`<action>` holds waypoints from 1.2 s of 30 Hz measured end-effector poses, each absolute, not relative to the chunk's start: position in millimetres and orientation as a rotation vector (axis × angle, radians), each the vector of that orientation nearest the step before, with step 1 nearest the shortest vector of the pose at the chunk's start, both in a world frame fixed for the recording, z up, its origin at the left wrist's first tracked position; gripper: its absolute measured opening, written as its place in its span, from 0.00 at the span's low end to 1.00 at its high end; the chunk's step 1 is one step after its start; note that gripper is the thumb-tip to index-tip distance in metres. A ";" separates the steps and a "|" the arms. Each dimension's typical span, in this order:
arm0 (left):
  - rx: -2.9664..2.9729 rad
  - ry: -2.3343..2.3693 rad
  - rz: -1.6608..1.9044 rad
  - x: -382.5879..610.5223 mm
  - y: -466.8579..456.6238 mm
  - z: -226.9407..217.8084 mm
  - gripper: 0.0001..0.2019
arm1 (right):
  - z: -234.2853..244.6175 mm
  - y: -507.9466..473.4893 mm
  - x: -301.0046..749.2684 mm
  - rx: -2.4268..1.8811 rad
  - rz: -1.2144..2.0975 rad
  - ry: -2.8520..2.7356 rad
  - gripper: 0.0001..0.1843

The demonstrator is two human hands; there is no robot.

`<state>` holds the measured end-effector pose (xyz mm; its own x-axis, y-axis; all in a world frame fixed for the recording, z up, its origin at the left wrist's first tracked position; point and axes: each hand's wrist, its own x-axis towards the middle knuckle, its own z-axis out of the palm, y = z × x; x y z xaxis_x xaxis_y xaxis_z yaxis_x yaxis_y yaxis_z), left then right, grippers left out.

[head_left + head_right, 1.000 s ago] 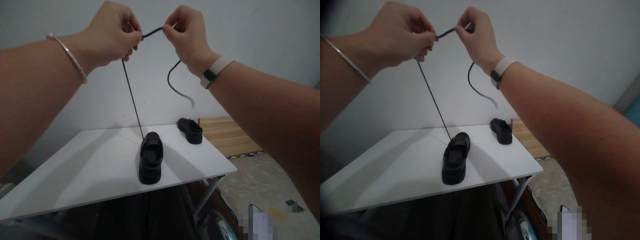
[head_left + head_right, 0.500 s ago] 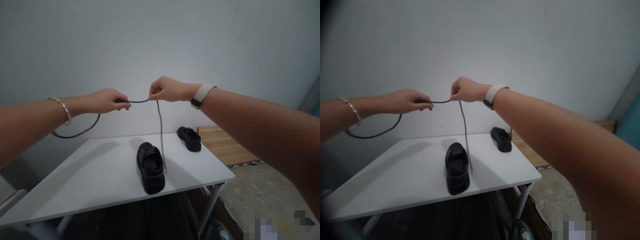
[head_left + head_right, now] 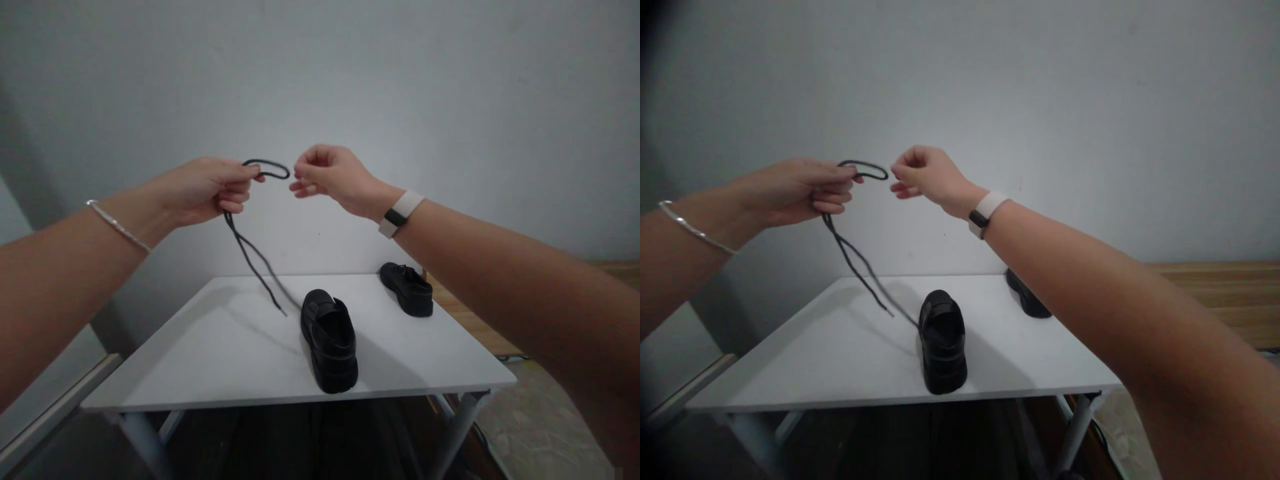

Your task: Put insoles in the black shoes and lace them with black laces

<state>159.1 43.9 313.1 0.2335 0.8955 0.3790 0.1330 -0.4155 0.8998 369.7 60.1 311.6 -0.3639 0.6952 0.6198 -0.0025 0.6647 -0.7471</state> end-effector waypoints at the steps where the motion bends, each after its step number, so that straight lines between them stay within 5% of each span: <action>1: 1.736 0.962 1.273 145.7 45.9 307.2 0.07 | 301.0 61.7 378.6 -0.613 0.797 -1.866 0.09; 7: 1.597 1.189 1.482 70.5 63.6 249.1 0.05 | 220.4 53.7 416.0 -1.016 0.904 -2.798 0.03; 13: 1.524 1.387 1.426 39.9 63.5 177.6 0.12 | 159.2 38.2 394.3 -1.056 0.248 -3.433 0.16; 23: 1.855 1.740 0.966 16.7 30.5 67.3 0.18 | 127.7 53.4 374.9 -1.124 0.254 -3.520 0.18; 29: 2.095 2.130 0.623 -15.5 19.3 27.1 0.35 | 126.4 53.4 381.1 -1.078 0.351 -3.483 0.16; 36: 2.128 2.389 0.858 7.4 -3.6 22.4 0.38 | 132.3 44.3 384.5 -1.124 0.176 -3.321 0.14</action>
<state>7.4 -3.6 22.4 -0.1659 0.8757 0.4534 0.9641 0.0474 0.2613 384.5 44.3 132.3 -0.7347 0.5670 -0.3724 0.6033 0.7972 0.0236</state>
